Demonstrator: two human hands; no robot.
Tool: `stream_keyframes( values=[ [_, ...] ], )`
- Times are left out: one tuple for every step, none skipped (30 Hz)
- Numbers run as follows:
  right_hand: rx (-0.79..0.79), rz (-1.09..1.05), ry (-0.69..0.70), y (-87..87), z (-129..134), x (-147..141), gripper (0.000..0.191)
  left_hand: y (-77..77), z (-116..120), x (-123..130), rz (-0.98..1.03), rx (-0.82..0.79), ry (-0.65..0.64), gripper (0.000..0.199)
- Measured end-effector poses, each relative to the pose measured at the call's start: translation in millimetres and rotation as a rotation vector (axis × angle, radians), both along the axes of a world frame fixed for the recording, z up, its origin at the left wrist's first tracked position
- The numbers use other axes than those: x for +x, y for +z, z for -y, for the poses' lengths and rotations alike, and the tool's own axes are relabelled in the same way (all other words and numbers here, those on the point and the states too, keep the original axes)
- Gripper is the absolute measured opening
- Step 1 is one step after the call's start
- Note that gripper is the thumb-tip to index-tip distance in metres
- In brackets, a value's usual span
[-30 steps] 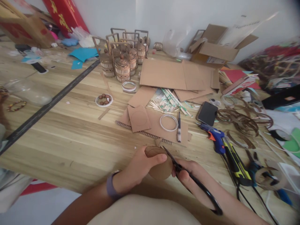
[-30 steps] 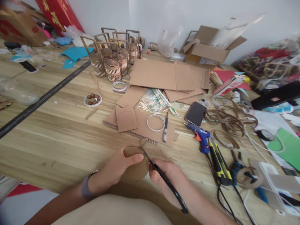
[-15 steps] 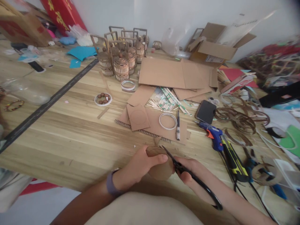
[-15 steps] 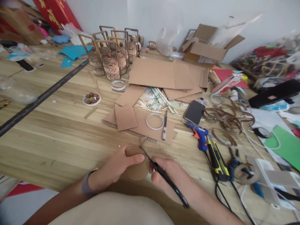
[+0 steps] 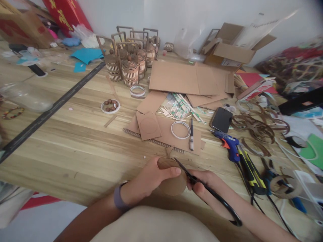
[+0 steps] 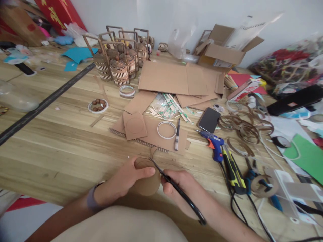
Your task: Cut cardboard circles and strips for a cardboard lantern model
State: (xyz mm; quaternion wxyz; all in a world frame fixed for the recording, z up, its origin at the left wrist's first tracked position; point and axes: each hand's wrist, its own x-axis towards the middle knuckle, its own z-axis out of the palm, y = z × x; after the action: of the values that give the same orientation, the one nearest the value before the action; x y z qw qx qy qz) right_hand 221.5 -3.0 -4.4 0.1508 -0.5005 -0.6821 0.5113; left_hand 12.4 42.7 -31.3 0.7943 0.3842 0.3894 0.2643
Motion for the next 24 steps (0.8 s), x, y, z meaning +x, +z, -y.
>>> stream_keyframes(
  values=[
    [-0.001,-0.003,0.0,0.4,0.5,-0.3,0.074,-0.1,0.0,-0.4,0.001,0.003,-0.008,0.023],
    [-0.001,-0.005,-0.002,0.7,1.1,-0.7,0.074,-0.4,-0.1,-0.9,0.004,0.006,-0.017,0.023],
    [0.002,-0.006,-0.008,1.0,1.6,-1.1,0.073,-1.0,-0.2,-1.3,0.008,0.007,-0.022,0.023],
    [0.008,-0.006,-0.016,1.2,2.0,-1.4,0.073,-2.1,-0.2,-1.7,0.011,0.005,-0.027,0.023],
    [0.017,-0.005,-0.026,1.2,2.2,-1.6,0.073,-3.6,-0.3,-2.0,0.013,0.001,-0.028,0.023],
    [0.03,0.0,-0.032,1.1,2.2,-1.8,0.073,-5.4,-0.5,-2.1,0.012,-0.004,-0.023,0.025],
    [0.048,0.01,-0.042,0.6,1.9,-1.7,0.073,-7.4,-0.8,-2.1,0.008,-0.011,-0.01,0.028],
    [0.068,0.024,-0.054,-0.2,1.4,-1.6,0.073,-9.2,-1.3,-1.9,0.003,-0.021,0.015,0.032],
    [0.089,0.038,-0.071,-1.3,0.8,-1.5,0.072,-10.9,-2.0,-1.5,0.008,-0.037,0.046,0.037],
    [0.112,0.055,-0.097,-2.9,0.0,-1.6,0.072,-12.1,-2.8,-1.0,0.032,-0.062,0.077,0.042],
    [0.135,0.072,-0.128,-5.0,-0.8,-2.1,0.072,-12.8,-3.7,-0.4,0.075,-0.095,0.1,0.048],
    [0.16,0.089,-0.16,-7.4,-1.5,-3.1,0.071,-13.1,-4.7,0.4,0.131,-0.133,0.11,0.052],
    [0.187,0.107,-0.193,-10.1,-2.2,-4.9,0.071,-13.0,-5.6,1.3,0.189,-0.171,0.109,0.054],
    [0.216,0.123,-0.218,-13.1,-2.7,-7.3,0.071,-12.6,-6.3,2.1,0.236,-0.204,0.107,0.056],
    [0.243,0.137,-0.237,-16.0,-3.0,-10.3,0.072,-12.1,-6.8,2.9,0.262,-0.228,0.11,0.055],
    [0.269,0.144,-0.254,-18.6,-3.2,-13.6,0.072,-11.4,-7.1,3.7,0.266,-0.242,0.13,0.055],
    [0.288,0.147,-0.266,-20.9,-3.1,-17.1,0.073,-10.7,-7.2,4.3,0.255,-0.249,0.161,0.054],
    [0.302,0.15,-0.274,-22.6,-2.8,-20.3,0.074,-9.8,-7.1,4.7,0.237,-0.249,0.195,0.053],
    [0.307,0.152,-0.276,-23.7,-2.4,-23.0,0.074,-8.7,-7.0,5.1,0.217,-0.245,0.226,0.052],
    [0.305,0.152,-0.269,-24.3,-1.9,-25.0,0.075,-7.6,-6.8,5.2,0.198,-0.241,0.252,0.051],
    [0.302,0.147,-0.262,-24.5,-1.3,-26.3,0.075,-6.5,-6.6,5.2,0.182,-0.239,0.273,0.05],
    [0.293,0.132,-0.253,-24.5,-0.6,-26.9,0.076,-5.6,-6.4,5.1,0.17,-0.239,0.289,0.049],
    [0.277,0.112,-0.242,-24.3,0.0,-26.9,0.076,-5.0,-6.3,5.0,0.159,-0.239,0.299,0.048],
    [0.262,0.088,-0.238,-24.0,0.5,-26.4,0.076,-4.8,-6.2,4.8,0.147,-0.237,0.305,0.048]
  ],
)
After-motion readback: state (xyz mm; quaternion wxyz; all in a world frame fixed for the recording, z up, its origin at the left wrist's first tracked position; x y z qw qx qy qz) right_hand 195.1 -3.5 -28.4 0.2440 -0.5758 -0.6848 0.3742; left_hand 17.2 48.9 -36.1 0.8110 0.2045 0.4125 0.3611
